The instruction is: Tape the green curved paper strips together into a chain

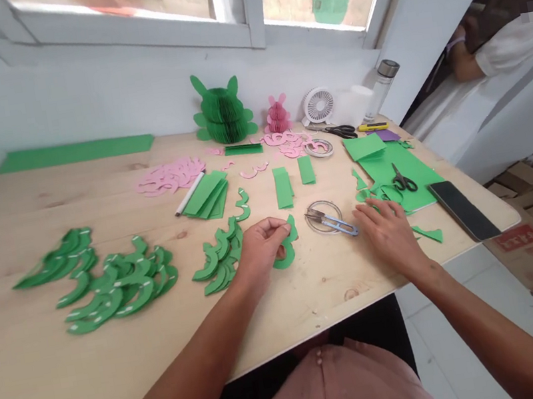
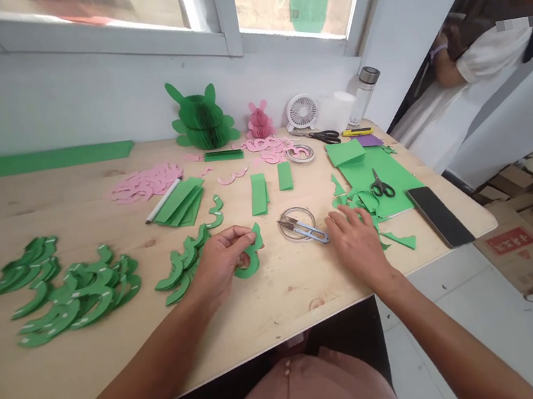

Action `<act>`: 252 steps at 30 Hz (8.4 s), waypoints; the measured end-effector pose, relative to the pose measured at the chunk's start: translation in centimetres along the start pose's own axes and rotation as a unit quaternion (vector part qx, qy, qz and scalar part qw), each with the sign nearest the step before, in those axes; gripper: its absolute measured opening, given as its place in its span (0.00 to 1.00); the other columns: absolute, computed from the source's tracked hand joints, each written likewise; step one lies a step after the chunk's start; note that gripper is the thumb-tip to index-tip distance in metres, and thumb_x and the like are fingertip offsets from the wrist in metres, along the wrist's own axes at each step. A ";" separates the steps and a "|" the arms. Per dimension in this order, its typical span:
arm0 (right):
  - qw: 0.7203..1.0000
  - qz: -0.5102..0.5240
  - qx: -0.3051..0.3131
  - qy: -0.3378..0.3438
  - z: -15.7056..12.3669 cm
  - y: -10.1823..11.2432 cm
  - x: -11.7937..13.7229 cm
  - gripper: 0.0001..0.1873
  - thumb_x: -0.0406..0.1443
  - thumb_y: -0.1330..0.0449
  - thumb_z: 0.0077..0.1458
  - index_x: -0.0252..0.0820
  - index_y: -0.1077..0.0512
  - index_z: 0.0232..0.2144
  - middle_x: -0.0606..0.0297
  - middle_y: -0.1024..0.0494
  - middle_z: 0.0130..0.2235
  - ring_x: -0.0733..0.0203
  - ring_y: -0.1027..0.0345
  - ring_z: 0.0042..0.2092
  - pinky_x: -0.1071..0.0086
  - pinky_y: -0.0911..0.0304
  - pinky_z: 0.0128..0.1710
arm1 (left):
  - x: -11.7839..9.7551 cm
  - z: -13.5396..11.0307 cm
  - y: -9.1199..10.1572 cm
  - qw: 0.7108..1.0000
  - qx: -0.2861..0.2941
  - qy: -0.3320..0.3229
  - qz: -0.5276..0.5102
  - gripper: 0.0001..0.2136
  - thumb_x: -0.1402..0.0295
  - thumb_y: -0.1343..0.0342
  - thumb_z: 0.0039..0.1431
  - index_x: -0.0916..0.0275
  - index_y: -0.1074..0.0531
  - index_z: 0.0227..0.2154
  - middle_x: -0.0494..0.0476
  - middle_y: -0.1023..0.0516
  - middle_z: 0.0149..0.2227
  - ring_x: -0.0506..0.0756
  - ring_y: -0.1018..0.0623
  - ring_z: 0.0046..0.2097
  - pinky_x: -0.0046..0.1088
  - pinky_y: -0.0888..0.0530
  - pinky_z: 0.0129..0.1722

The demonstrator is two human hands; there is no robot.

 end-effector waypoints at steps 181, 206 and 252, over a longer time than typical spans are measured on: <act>0.618 0.728 -0.050 -0.292 3.1 -2.9 0.5 0.14 0.44 0.39 0.45 0.41 0.30 0.32 0.71 0.35 0.23 0.71 0.53 0.21 0.73 0.58 0.20 | 0.5 1.9 -5.3 0.982 0.149 -0.116 0.026 0.16 0.67 0.43 0.53 0.63 0.28 0.46 0.54 0.26 0.28 0.52 0.24 0.30 0.22 0.31 0.21; 0.597 0.747 -0.063 -0.286 3.0 -2.9 0.5 0.15 0.44 0.39 0.46 0.41 0.30 0.33 0.70 0.36 0.24 0.71 0.53 0.21 0.73 0.58 0.19 | 0.5 1.6 -5.4 0.984 0.146 -0.100 0.021 0.15 0.67 0.43 0.52 0.63 0.27 0.43 0.53 0.27 0.27 0.51 0.25 0.28 0.22 0.32 0.19; 0.614 0.737 -0.049 -0.278 3.1 -2.7 0.7 0.14 0.42 0.38 0.45 0.39 0.30 0.32 0.71 0.34 0.23 0.71 0.49 0.22 0.73 0.55 0.21 | 0.4 1.5 -5.5 0.986 0.146 -0.085 -0.011 0.14 0.68 0.43 0.51 0.64 0.28 0.42 0.53 0.27 0.27 0.50 0.26 0.26 0.22 0.33 0.19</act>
Point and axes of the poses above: each hand's wrist, its own z-axis towards the middle knuckle, its own y-axis out of the back of the hand, x = y × z, the point moved 5 cm from there along z, towards the middle knuckle
